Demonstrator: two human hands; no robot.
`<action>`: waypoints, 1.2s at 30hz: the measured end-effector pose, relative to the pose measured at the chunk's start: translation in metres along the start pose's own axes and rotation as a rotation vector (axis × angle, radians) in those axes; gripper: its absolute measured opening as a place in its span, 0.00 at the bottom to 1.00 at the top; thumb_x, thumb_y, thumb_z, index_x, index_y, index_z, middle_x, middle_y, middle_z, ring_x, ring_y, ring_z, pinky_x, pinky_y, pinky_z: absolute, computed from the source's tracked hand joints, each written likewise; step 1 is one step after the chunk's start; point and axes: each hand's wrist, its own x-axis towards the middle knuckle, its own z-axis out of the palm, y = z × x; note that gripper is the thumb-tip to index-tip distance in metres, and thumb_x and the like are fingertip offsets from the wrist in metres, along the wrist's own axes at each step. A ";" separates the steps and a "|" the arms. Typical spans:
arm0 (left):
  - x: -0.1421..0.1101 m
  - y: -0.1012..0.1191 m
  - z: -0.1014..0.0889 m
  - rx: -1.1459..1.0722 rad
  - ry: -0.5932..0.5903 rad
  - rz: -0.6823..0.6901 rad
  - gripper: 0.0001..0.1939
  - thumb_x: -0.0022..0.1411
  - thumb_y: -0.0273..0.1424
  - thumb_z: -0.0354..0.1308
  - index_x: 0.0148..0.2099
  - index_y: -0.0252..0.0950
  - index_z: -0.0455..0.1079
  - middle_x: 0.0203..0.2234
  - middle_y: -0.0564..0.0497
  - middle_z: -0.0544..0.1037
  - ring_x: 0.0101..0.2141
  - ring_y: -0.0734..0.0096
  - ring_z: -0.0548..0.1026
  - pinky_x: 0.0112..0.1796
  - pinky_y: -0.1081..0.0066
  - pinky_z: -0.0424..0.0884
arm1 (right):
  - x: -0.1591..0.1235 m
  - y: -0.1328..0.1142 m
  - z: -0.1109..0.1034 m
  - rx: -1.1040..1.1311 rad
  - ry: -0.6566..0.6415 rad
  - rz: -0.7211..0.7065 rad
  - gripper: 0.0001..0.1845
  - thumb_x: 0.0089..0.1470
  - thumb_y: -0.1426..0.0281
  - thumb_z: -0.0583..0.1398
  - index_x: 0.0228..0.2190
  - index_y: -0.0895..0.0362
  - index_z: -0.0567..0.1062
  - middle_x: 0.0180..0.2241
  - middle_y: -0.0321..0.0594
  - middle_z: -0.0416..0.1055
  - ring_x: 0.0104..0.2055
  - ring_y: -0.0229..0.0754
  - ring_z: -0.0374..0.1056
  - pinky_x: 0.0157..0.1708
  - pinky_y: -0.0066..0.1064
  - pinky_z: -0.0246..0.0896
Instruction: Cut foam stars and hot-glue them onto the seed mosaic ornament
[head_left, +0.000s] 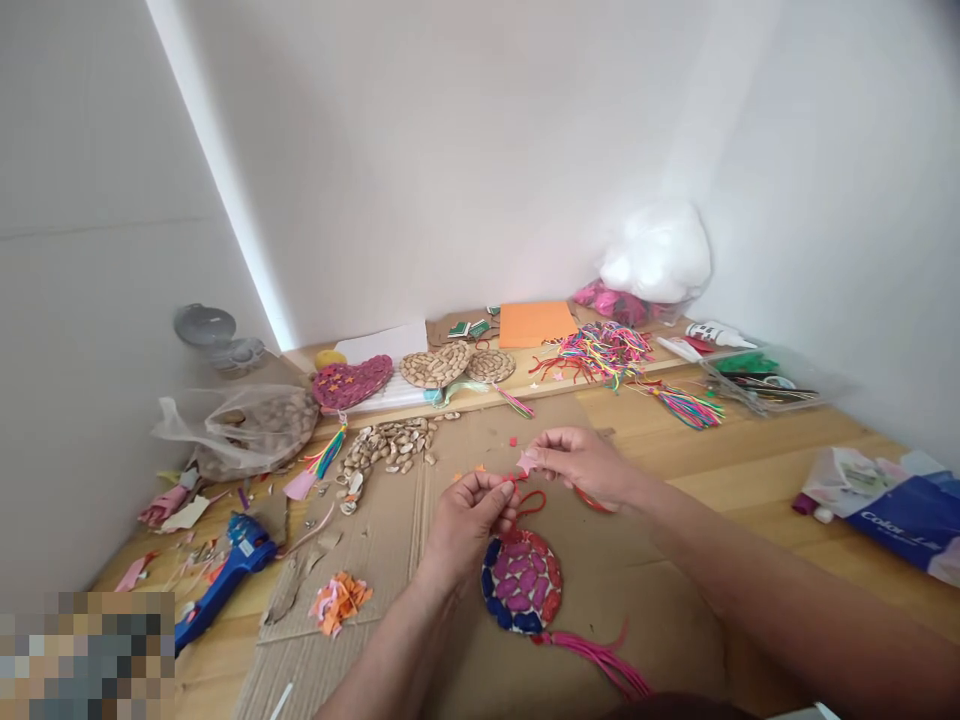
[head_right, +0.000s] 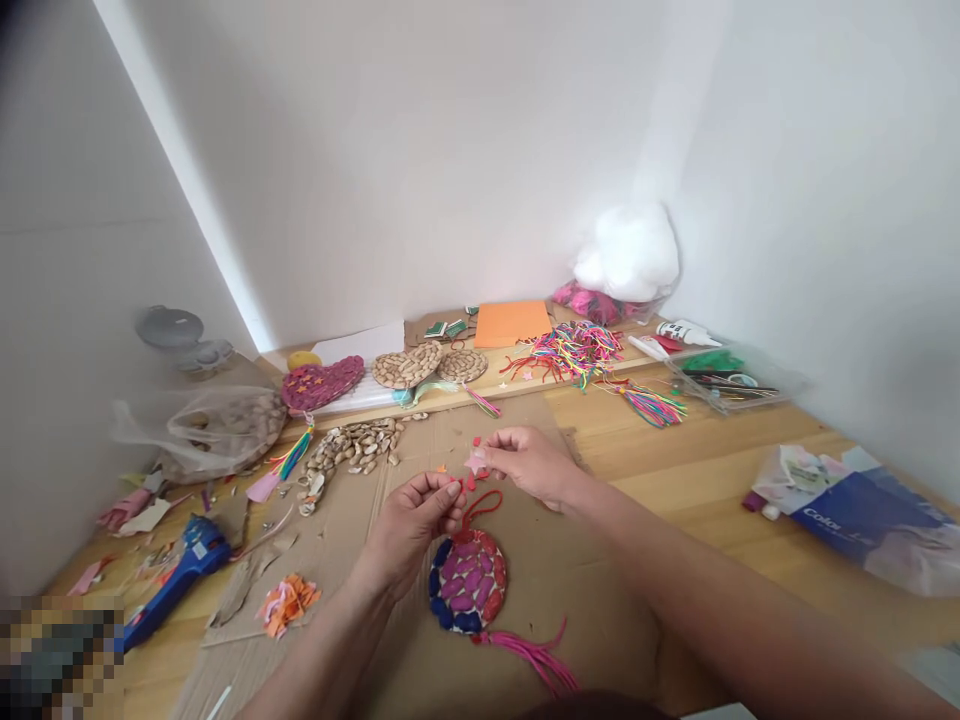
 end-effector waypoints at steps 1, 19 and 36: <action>0.003 0.002 0.000 -0.011 0.005 -0.002 0.21 0.45 0.41 0.73 0.32 0.32 0.70 0.23 0.51 0.77 0.22 0.79 0.70 0.25 0.78 0.65 | 0.003 -0.002 -0.001 -0.005 -0.007 -0.007 0.13 0.45 0.61 0.67 0.25 0.59 0.76 0.25 0.37 0.73 0.26 0.34 0.62 0.27 0.27 0.55; 0.017 -0.009 -0.029 -0.126 0.089 -0.003 0.20 0.48 0.41 0.72 0.35 0.32 0.72 0.29 0.49 0.79 0.29 0.74 0.74 0.31 0.74 0.70 | 0.128 -0.012 -0.110 -0.594 0.349 -0.033 0.07 0.53 0.68 0.62 0.29 0.59 0.80 0.26 0.38 0.77 0.27 0.37 0.67 0.29 0.27 0.61; 0.019 -0.012 -0.028 -0.068 0.126 0.025 0.18 0.48 0.42 0.72 0.34 0.33 0.74 0.27 0.51 0.75 0.29 0.72 0.72 0.31 0.74 0.69 | 0.189 -0.010 -0.086 -0.865 0.231 0.015 0.14 0.62 0.64 0.60 0.45 0.59 0.74 0.46 0.43 0.73 0.43 0.43 0.72 0.43 0.40 0.70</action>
